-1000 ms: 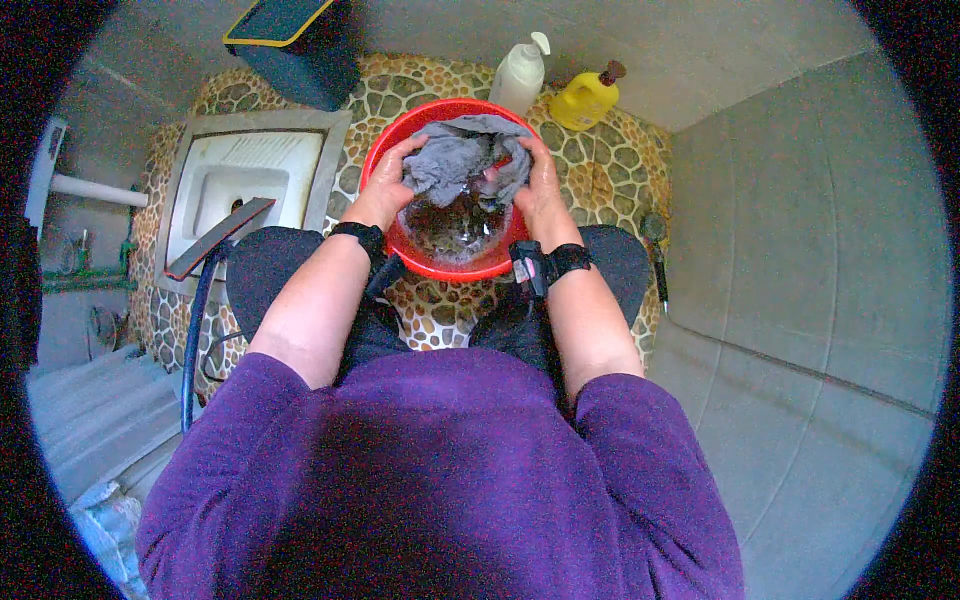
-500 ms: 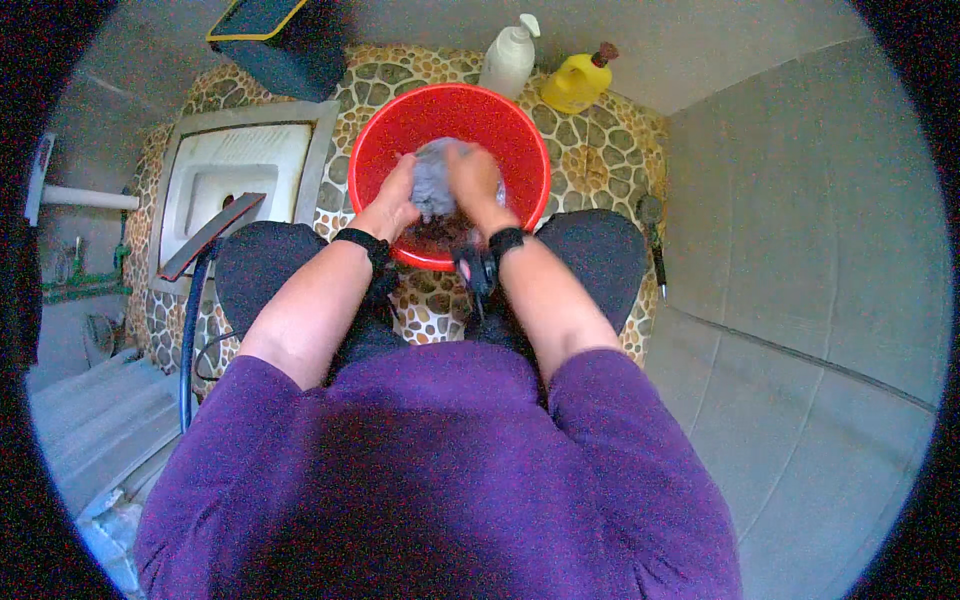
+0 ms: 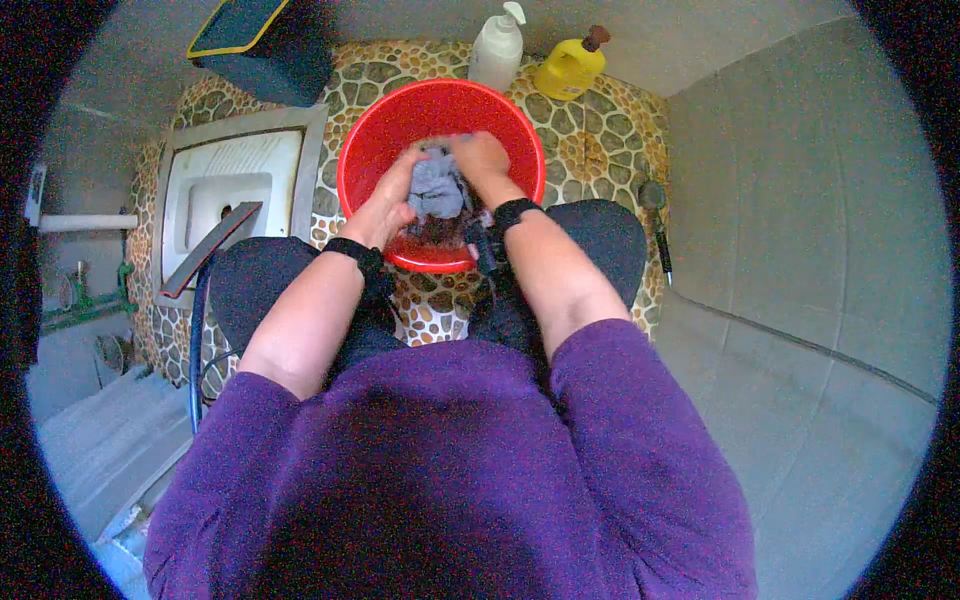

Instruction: Washing and rinsing a gray cloth in a red bucket filled with water inside a bathroom.

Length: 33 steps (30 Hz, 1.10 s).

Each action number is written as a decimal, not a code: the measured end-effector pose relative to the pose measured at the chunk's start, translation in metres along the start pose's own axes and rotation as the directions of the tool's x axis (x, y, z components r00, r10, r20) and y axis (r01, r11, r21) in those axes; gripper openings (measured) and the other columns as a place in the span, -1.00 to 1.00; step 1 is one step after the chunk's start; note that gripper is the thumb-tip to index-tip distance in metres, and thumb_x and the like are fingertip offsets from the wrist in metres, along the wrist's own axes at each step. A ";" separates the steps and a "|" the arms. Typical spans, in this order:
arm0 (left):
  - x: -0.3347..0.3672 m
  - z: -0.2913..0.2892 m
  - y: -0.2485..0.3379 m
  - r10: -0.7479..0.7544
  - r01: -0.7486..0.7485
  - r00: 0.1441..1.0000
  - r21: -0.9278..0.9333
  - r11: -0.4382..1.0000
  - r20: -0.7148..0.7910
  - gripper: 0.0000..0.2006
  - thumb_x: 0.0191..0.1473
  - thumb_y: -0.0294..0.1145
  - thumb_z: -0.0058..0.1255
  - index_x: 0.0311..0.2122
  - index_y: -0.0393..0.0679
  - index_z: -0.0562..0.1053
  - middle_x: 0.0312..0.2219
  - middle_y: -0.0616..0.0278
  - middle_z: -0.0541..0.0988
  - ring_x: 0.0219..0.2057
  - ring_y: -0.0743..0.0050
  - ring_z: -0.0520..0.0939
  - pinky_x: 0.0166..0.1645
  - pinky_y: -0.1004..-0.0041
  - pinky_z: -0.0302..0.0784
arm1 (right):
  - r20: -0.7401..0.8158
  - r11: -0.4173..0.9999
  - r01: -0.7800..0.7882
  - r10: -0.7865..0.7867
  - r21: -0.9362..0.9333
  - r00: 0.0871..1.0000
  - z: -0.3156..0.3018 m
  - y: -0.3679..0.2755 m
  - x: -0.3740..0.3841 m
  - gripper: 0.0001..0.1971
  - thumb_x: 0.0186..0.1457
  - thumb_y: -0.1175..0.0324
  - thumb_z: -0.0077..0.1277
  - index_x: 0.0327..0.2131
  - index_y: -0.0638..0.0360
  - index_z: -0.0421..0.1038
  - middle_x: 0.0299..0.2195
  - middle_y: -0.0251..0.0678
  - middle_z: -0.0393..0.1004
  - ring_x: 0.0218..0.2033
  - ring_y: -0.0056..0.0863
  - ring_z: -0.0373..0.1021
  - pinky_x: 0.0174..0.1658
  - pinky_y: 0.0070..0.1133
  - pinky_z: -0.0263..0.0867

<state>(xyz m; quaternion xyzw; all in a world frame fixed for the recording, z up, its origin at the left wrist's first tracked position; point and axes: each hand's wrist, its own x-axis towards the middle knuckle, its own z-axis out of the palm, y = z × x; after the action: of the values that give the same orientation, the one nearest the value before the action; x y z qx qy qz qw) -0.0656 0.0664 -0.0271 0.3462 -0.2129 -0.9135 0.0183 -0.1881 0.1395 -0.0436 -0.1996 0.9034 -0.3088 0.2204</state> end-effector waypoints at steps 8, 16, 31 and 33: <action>0.001 -0.016 0.034 0.159 -0.167 0.985 -0.180 0.969 -0.058 -0.68 -0.01 -0.07 -0.14 -0.31 -0.12 0.41 -0.36 0.17 0.50 -0.33 0.24 0.51 -0.18 0.30 0.42 | -0.117 0.794 0.383 -0.374 0.472 0.920 0.002 -0.035 -0.037 -0.65 -0.18 0.27 -0.03 -0.27 0.26 0.34 -0.39 -0.08 0.43 -0.29 -0.24 0.38 -0.21 -0.47 0.26; 0.013 -0.007 -0.003 0.037 -0.036 0.999 -0.113 0.993 0.002 -0.64 0.02 -0.04 -0.23 -0.22 -0.08 0.39 -0.30 0.19 0.49 -0.27 0.24 0.50 -0.14 0.25 0.40 | -0.090 0.950 0.301 -0.308 -0.081 0.947 -0.006 -0.043 -0.017 -0.67 -0.11 0.14 -0.09 -0.39 0.23 0.42 -0.46 -0.03 0.43 -0.36 -0.16 0.39 -0.25 -0.39 0.27; -0.012 0.010 0.028 0.088 -0.056 0.993 -0.343 0.938 0.076 -0.62 -0.05 -0.16 -0.15 -0.15 -0.16 0.35 -0.17 0.16 0.44 -0.15 0.21 0.45 -0.02 0.26 0.30 | 0.063 0.816 -0.059 0.028 0.575 0.998 -0.119 -0.052 0.194 -0.62 -0.01 0.11 -0.08 -0.28 0.26 0.29 -0.49 -0.19 0.37 -0.62 -0.47 0.35 -0.59 -0.59 0.34; -0.016 0.002 0.028 0.097 -0.086 0.995 -0.321 0.943 0.017 -0.62 -0.05 -0.18 -0.15 -0.13 -0.17 0.34 -0.17 0.15 0.43 -0.16 0.21 0.45 -0.02 0.26 0.31 | 0.106 0.789 -0.244 0.225 0.564 0.969 -0.101 -0.072 0.202 -0.62 0.00 0.09 -0.09 -0.29 0.25 0.27 -0.51 -0.20 0.35 -0.63 -0.48 0.34 -0.62 -0.58 0.33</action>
<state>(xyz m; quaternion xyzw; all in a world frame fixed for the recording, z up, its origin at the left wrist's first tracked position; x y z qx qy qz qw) -0.0576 0.0449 -0.0049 0.3135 -0.0780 -0.9396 0.1131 -0.3911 0.0339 0.0193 -0.0157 0.7827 -0.5326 0.3216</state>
